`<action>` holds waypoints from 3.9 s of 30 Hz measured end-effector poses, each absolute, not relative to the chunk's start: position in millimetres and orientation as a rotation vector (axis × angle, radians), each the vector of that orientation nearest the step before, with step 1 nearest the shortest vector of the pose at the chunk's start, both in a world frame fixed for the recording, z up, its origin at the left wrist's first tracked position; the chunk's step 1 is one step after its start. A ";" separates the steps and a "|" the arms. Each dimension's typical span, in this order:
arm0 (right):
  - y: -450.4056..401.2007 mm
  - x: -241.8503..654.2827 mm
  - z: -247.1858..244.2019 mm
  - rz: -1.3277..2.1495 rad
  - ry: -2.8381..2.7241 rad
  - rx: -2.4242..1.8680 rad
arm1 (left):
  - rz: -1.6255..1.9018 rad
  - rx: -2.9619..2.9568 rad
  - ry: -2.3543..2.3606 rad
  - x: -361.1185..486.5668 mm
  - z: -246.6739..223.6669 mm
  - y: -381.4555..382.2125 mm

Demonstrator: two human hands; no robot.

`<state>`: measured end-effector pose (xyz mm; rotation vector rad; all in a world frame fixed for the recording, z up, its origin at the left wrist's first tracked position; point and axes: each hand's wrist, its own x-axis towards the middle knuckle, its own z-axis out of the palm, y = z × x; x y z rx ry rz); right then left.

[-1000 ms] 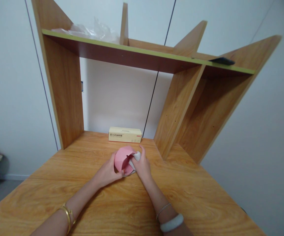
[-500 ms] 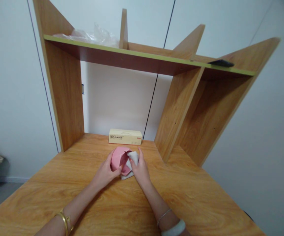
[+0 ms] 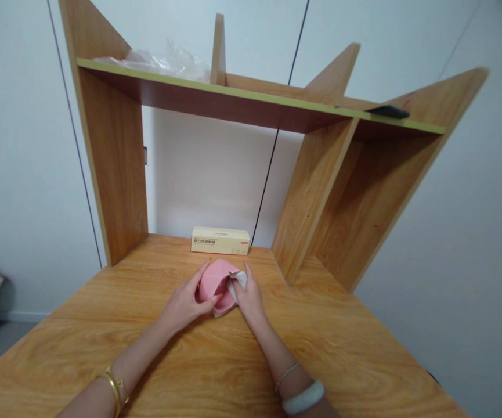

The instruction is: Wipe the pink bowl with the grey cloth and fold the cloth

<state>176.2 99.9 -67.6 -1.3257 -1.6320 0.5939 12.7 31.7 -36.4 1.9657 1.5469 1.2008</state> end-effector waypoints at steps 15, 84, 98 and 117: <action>87.6 167.2 -51.8 0.324 -1.682 -1.565 | 1.321 1.840 1.534 17.6 -43.5 35.2; 101.4 171.5 -81.6 0.784 -1.428 -1.170 | 1.259 1.861 1.398 25.4 -48.6 30.4; 106.7 171.4 -85.6 0.905 -1.323 -1.131 | 1.245 1.834 1.441 24.9 -47.8 31.0; 103.7 171.5 -80.5 0.875 -1.340 -1.182 | 1.284 1.806 1.419 24.4 -44.0 30.3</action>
